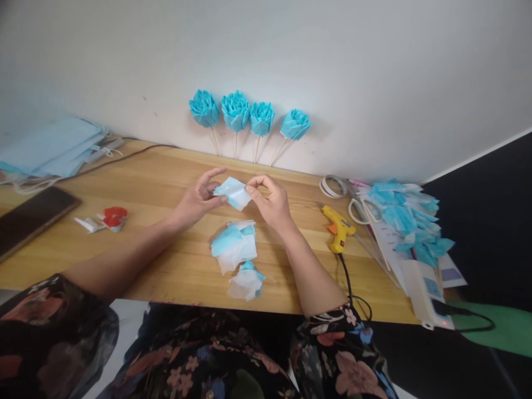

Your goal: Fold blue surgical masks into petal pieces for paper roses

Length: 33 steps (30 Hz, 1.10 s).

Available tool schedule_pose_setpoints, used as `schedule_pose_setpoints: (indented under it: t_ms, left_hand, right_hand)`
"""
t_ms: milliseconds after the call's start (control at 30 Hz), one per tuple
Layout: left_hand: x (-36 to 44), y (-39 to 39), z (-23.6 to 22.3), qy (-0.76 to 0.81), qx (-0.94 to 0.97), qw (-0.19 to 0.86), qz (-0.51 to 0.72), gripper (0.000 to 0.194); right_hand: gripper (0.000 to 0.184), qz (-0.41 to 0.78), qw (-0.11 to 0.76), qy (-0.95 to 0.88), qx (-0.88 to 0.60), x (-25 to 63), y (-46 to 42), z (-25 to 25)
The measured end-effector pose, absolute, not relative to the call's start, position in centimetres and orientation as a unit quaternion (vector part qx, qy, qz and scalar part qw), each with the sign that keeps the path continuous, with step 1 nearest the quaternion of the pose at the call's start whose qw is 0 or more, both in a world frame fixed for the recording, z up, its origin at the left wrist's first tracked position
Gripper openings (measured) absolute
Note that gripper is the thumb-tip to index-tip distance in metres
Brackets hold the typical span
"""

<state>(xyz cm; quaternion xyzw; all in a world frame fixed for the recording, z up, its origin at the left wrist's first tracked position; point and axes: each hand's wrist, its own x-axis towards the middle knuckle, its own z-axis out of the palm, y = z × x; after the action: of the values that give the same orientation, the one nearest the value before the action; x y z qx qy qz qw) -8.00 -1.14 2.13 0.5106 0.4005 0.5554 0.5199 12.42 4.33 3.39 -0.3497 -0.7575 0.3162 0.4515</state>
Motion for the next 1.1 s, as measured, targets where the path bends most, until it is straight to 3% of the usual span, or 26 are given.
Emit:
schedule_pose_setpoints:
  t_ms: [200, 367, 667, 1100]
  left_hand:
    - [-7.9, -1.0, 1.9, 0.392, 0.502, 0.527, 0.563, 0.078]
    - [-8.0, -0.8, 1.7, 0.391, 0.494, 0.529, 0.568, 0.067]
    - [-8.5, -1.0, 1.7, 0.416, 0.506, 0.513, 0.555, 0.055]
    - [-8.6, -1.1, 1.7, 0.428, 0.526, 0.498, 0.540, 0.041]
  right_hand:
    - [0.021, 0.345, 0.478, -0.726, -0.353, 12.9, 5.0, 2.6]
    - [0.035, 0.420, 0.521, -0.670, -0.322, 13.1, 5.5, 2.6]
    - [0.051, 0.604, 0.499, -0.556, -0.279, 13.4, 5.8, 3.2]
    - [0.029, 0.724, 0.537, -0.402, -0.161, 14.3, 6.0, 3.8]
